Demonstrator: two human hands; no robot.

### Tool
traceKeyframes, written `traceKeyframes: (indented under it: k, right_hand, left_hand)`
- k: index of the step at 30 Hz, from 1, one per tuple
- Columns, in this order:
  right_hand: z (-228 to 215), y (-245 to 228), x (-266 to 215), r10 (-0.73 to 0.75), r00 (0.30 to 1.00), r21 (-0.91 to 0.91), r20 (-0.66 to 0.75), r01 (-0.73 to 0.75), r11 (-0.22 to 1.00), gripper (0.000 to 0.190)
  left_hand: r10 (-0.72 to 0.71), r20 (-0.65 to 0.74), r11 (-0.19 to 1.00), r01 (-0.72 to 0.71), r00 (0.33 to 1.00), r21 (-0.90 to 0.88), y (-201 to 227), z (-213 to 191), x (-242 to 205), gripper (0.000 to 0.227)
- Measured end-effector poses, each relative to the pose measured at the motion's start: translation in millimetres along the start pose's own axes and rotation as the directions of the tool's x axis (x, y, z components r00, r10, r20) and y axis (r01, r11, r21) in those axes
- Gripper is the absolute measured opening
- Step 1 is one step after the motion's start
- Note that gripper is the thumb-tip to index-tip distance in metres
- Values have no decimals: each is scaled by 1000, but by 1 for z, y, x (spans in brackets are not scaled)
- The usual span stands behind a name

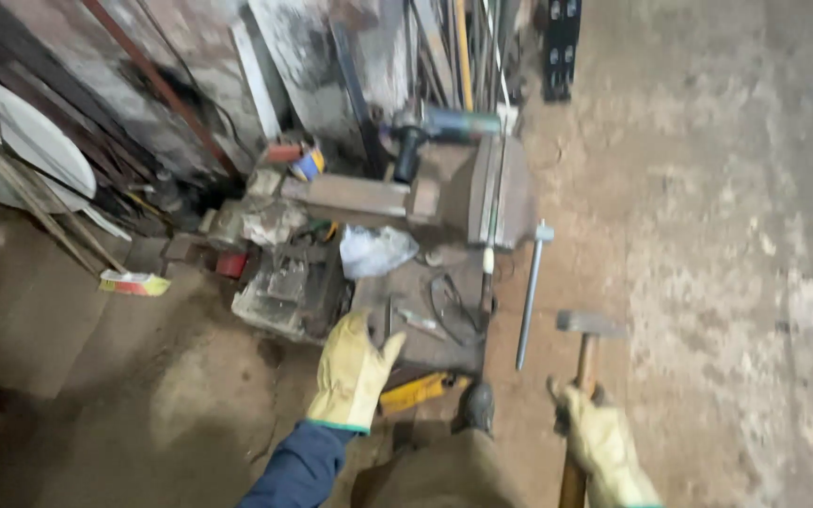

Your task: The person welds a steel beam resting on sawhorses using an electrode holder, lowering a welding helmet to strike an arc and weld, then chips and brushes the weld with a chipping hammer and wire brush. They then carry the electrode to a bench vise and handle the rod while working at the vise.

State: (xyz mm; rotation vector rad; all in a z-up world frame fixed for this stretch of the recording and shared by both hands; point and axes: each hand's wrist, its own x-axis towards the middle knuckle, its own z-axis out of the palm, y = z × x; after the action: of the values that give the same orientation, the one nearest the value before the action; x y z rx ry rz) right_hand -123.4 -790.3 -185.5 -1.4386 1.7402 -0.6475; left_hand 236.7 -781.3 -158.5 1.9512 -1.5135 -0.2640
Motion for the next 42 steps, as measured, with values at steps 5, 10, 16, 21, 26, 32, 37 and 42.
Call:
traceKeyframes:
  k: [5,10,16,21,26,32,37,42]
  right_hand:
    - [32,-31,-28,130,990,662,58,-135,737,34]
    - [51,-42,-40,134,980,619,144,-195,761,47]
    - [58,-34,-39,16,997,385,78,-45,922,57]
    - [58,-61,-50,-10,997,895,-80,76,439,61]
    - [60,-60,-46,214,971,692,102,-224,686,53]
    - [47,-65,-46,265,964,405,22,-251,879,53]
    - [55,-48,-42,137,983,494,125,-181,850,52]
    - [34,-83,-46,225,953,546,203,-301,782,47]
  left_hand:
    - [-61,42,985,53,997,165,-5,11,0,80]
    - [-220,156,967,193,963,168,-27,31,-1,92]
    - [-201,183,965,162,962,206,-34,32,-5,93]
    - [-157,182,971,118,971,206,-35,31,-6,94]
    - [-106,128,970,74,986,234,-43,41,-11,93]
    - [-100,106,967,72,989,242,-46,45,-11,94]
    - [-111,126,965,77,986,249,-42,42,-11,94]
    - [-141,165,958,93,976,270,-40,37,-8,94]
